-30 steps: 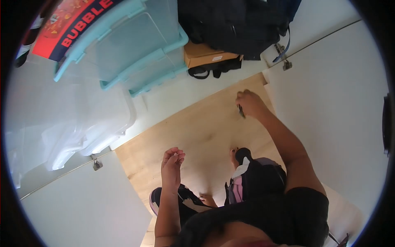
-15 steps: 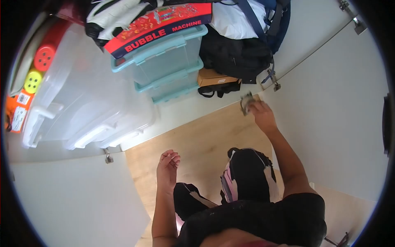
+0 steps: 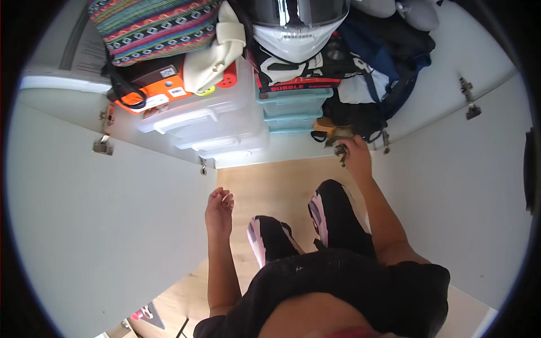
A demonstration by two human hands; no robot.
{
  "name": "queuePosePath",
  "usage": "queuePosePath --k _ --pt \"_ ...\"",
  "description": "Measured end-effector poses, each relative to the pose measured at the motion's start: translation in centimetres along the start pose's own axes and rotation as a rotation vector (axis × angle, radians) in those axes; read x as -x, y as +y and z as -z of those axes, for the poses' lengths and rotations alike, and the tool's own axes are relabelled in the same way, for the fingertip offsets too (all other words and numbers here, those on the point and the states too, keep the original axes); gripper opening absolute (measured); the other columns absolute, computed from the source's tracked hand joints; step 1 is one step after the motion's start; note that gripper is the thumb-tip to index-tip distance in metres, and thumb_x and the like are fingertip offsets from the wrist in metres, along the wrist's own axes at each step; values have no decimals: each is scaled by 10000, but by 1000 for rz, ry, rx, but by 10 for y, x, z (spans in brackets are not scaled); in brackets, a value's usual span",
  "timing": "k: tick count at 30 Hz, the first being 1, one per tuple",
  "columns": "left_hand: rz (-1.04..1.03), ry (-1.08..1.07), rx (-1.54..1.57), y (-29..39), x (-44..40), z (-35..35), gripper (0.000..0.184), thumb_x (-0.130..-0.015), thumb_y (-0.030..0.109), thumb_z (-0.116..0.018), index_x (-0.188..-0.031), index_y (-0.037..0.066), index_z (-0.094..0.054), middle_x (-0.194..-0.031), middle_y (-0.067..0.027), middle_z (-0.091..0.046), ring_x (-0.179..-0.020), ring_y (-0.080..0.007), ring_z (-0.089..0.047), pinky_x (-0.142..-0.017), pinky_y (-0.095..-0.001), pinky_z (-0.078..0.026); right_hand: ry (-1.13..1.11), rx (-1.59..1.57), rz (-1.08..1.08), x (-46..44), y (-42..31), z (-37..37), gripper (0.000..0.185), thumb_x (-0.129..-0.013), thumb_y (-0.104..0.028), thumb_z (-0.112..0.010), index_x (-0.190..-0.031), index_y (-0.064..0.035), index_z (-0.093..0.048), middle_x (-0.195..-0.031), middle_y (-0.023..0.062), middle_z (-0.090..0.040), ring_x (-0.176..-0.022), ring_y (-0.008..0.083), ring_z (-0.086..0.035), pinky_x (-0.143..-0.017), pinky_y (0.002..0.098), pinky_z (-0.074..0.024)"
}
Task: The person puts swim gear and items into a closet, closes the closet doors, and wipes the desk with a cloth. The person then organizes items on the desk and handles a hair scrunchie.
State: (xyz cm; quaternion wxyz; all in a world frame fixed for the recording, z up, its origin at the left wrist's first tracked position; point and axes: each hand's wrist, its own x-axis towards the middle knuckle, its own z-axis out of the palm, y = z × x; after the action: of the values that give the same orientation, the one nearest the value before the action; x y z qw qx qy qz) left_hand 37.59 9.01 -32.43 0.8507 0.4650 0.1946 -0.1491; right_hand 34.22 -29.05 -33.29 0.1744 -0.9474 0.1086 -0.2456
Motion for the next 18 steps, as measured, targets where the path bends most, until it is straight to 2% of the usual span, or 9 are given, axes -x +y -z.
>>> queuePosePath --k 2,4,6,8,10,12,14,16,18 --pt "3 35 17 15 12 -11 199 -879 153 -468 -1050 52 -484 -916 -49 -558 -828 -154 -531 -748 -270 -422 -79 -41 36 -32 -21 25 370 -636 65 -554 -973 -86 -584 -911 92 -495 -841 294 -493 -760 378 -424" --pt "56 45 71 26 32 -14 206 -882 169 -476 -1045 45 -492 -915 -49 -558 -828 -151 -527 -743 -271 -413 70 -59 224 -51 -51 51 334 -638 52 -557 -946 -72 -593 -936 82 -500 -864 287 -486 -796 384 -411" --pt "85 75 47 36 53 -31 208 -883 176 -476 -1045 47 -496 -916 -47 -558 -833 -150 -525 -745 -270 -407 -212 50 339 -55 -38 27 308 -652 8 -572 -946 -74 -608 -963 60 -504 -910 262 -479 -827 379 -401" --pt "99 82 42 39 63 -48 210 -885 182 -475 -1045 49 -499 -917 -45 -558 -839 -149 -523 -748 -269 -401 -143 -138 541 -82 -59 12 275 -681 -47 -567 -949 -83 -620 -1003 38 -508 -935 232 -475 -842 343 -404" --pt "133 69 21 38 77 -55 214 -885 177 -465 -1057 54 -496 -917 -42 -558 -849 -144 -518 -754 -267 -392 -63 -44 780 -113 -92 -3 284 -713 -75 -543 -987 -102 -611 -1038 22 -511 -955 204 -475 -840 319 -415" --pt "159 103 16 36 87 -57 214 -886 178 -463 -1061 58 -495 -919 -41 -558 -852 -144 -517 -757 -267 -391 -36 26 870 -136 -113 -23 304 -741 -85 -511 -1030 -129 -595 -1070 -10 -516 -943 188 -477 -830 304 -432" --pt "186 123 6 32 96 -59 215 -886 178 -460 -1064 61 -494 -920 -39 -558 -855 -144 -517 -760 -267 -390 -88 96 838 -150 -95 -66 333 -749 -91 -504 -1071 -138 -576 -1086 -19 -518 -939 189 -480 -830 304 -437" --pt "234 136 -30 30 111 -53 226 -891 187 -459 -1076 62 -490 -925 -40 -557 -851 -144 -518 -753 -269 -393 -137 154 801 -150 -90 -72 362 -758 -96 -497 -1111 -148 -558 -1102 -29 -519 -935 190 -482 -830 303 -441" --pt "264 180 -50 32 127 -41 229 -891 188 -463 -1074 53 -492 -914 -45 -560 -832 -153 -526 -728 -270 -403 -475 63 556 -153 -92 -51 510 -740 -4 -479 -1231 -139 -468 -1175 20 -506 -933 230 -481 -870 318 -416"
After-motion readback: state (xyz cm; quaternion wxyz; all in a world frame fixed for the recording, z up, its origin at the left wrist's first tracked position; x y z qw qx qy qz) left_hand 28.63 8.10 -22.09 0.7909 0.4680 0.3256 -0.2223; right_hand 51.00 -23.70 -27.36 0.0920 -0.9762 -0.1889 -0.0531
